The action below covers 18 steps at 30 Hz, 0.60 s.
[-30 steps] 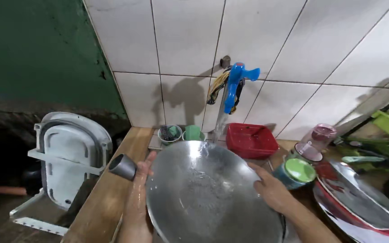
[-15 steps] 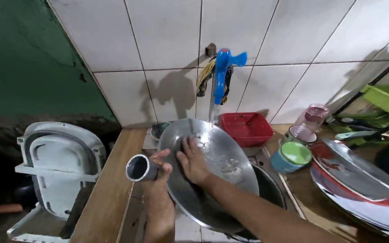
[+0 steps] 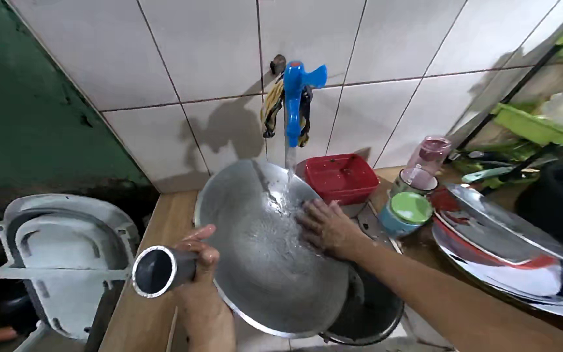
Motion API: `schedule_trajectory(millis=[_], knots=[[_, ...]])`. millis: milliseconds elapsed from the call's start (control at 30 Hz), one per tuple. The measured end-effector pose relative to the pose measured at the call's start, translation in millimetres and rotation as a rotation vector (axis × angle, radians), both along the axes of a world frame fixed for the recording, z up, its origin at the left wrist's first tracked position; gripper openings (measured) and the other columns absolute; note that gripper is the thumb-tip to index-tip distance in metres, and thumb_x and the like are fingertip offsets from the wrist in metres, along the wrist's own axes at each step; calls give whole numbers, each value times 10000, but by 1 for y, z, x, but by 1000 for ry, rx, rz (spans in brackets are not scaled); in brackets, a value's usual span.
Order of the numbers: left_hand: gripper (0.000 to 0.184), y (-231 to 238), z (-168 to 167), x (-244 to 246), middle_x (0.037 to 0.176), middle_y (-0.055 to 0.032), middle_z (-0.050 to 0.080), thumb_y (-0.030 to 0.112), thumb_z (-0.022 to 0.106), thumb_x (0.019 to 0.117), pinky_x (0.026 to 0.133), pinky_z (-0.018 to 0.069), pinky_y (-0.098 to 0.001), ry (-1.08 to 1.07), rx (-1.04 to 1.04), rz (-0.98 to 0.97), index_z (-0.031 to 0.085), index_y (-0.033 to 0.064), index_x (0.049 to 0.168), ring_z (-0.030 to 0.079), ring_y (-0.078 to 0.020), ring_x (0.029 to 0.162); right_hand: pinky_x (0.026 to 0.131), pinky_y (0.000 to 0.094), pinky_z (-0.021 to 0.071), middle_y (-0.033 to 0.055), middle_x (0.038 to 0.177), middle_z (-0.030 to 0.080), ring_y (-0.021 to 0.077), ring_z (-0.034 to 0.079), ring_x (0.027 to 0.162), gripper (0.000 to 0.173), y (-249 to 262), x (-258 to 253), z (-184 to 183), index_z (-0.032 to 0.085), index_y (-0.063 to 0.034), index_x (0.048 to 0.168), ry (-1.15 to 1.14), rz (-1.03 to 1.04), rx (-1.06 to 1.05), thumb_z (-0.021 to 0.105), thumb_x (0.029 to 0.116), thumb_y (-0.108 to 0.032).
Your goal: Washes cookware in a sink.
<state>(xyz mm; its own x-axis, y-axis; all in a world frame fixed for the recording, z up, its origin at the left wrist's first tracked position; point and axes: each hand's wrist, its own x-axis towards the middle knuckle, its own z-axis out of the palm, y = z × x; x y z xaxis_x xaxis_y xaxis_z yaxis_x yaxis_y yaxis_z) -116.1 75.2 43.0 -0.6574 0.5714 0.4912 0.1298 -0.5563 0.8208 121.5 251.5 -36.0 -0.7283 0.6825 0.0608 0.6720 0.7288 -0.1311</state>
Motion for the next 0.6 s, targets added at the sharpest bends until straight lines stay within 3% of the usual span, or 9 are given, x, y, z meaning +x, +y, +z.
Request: schedule_trajectory(millis=[67, 167, 267, 367, 467, 533, 600], knots=[[274, 0, 2, 12, 1057, 79, 692, 467, 721, 913, 926, 558, -283, -98, -82, -14, 656, 217, 1003, 650, -74, 1063, 1223, 673, 165, 174, 1676, 280, 409, 226, 1554, 599, 25, -25, -9, 414, -206, 1587, 123, -169, 193, 411, 1061, -491], [287, 4, 4, 28, 1089, 49, 680, 446, 712, 907, 884, 568, -285, -207, -158, -34, 640, 184, 998, 646, -84, 1057, 1237, 660, 141, 271, 1653, 261, 475, 216, 1538, 680, 27, -92, -11, 385, -90, 1588, 444, -354, 253, 381, 1057, -515], [206, 14, -4, 33, 1061, 60, 689, 397, 711, 921, 899, 561, -269, -194, -110, -85, 656, 199, 935, 645, -72, 1054, 1265, 595, 143, 247, 1673, 227, 417, 168, 1567, 645, -10, -160, 9, 285, -47, 1618, 772, -270, 61, 316, 1096, -425], [239, 20, -14, 26, 1075, 32, 707, 366, 709, 934, 906, 563, -269, -201, -64, -101, 682, 147, 1029, 659, -80, 1050, 1282, 519, 169, 237, 1676, 226, 359, 192, 1571, 597, -84, -178, 40, 272, 13, 1605, 1045, 21, -310, 289, 1107, -316], [236, 19, -13, 11, 1047, 74, 696, 370, 692, 935, 891, 549, -224, -151, -61, -11, 651, 157, 1028, 648, -38, 1036, 1287, 443, 186, 192, 1680, 251, 283, 221, 1571, 591, -136, -116, 62, 289, -21, 1610, 782, 308, -744, 296, 1119, -351], [211, 18, -17, -10, 1001, 96, 708, 415, 728, 914, 954, 544, -268, -62, 25, -10, 663, 216, 935, 654, -57, 1064, 1282, 507, 171, 161, 1677, 282, 299, 233, 1569, 663, -139, -62, 51, 332, -93, 1612, 459, 404, -708, 261, 1102, -510], [195, 17, -16, -21, 961, 157, 705, 486, 728, 907, 994, 525, -256, 62, 89, -28, 674, 299, 896, 654, -30, 1065, 1253, 615, 140, 53, 1709, 232, 305, 170, 1585, 634, -115, -16, 40, 309, -261, 1632, 77, 308, -646, 252, 1084, -574]])
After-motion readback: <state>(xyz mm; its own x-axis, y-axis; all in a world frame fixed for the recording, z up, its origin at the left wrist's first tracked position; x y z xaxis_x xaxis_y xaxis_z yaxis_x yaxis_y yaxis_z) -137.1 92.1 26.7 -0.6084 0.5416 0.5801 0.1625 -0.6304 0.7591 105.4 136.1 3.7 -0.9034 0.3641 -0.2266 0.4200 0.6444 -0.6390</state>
